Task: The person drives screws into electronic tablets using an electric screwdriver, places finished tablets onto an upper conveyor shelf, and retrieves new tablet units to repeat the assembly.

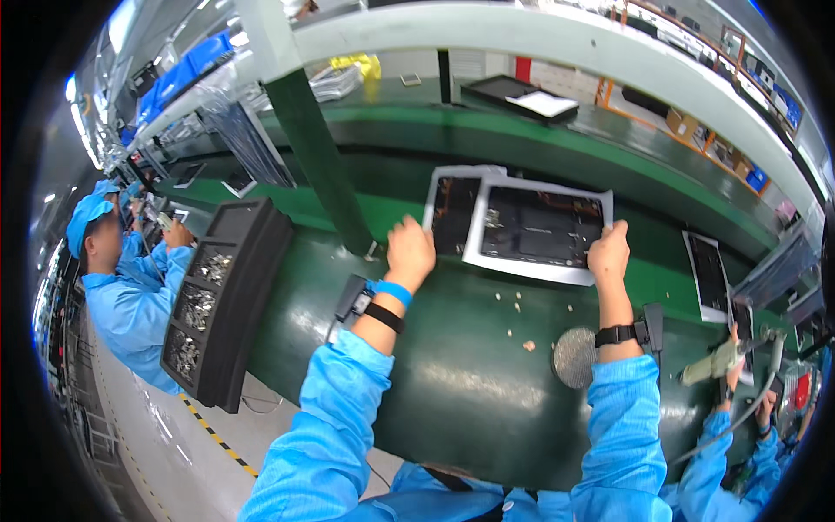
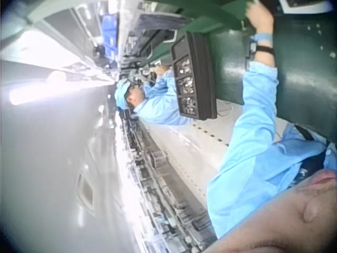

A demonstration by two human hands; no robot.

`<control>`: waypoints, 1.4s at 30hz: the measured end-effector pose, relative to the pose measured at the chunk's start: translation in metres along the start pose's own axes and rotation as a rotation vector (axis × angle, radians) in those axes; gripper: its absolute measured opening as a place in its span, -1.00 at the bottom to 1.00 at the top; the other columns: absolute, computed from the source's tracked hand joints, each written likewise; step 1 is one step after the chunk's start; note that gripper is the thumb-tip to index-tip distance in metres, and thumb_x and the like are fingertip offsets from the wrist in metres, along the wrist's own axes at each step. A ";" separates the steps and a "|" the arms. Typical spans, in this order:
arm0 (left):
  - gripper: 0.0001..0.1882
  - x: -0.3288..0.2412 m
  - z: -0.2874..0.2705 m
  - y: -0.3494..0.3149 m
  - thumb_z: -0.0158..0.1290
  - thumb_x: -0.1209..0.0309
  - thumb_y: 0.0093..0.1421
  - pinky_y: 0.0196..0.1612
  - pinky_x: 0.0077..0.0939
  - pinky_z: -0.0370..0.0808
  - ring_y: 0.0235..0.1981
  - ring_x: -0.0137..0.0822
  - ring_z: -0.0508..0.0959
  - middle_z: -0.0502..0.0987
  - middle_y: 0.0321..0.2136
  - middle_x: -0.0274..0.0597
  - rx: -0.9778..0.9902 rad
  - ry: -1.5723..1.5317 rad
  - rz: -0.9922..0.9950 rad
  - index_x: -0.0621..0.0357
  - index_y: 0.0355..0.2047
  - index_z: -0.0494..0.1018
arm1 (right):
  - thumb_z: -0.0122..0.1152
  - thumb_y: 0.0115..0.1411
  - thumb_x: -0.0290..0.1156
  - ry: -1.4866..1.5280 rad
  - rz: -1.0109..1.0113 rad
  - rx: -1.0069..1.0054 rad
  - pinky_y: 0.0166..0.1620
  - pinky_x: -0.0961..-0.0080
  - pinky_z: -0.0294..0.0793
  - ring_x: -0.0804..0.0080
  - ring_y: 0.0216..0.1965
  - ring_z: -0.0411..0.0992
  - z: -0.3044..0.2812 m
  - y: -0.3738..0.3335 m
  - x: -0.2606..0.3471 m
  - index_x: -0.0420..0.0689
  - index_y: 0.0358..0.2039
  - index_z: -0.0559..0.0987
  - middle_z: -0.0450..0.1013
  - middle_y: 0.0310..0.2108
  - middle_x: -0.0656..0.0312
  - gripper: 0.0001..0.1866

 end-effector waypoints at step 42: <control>-0.87 0.008 -0.120 -0.131 0.07 0.52 0.44 -0.01 -0.11 0.64 0.04 -0.10 0.68 0.64 -0.01 -0.11 0.472 -2.041 -0.395 0.15 -0.04 0.51 | 0.28 0.34 -0.33 0.159 -0.531 -0.013 0.00 0.02 0.48 -0.14 -0.12 0.46 -0.021 -0.129 0.112 -0.26 -0.13 0.52 0.49 -0.22 -0.08 -0.74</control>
Point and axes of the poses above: each hand's wrist, its own y-axis towards the middle knuckle, its own z-axis out of the palm, x = y × z, the point moved 1 cm from there along y, towards the middle knuckle
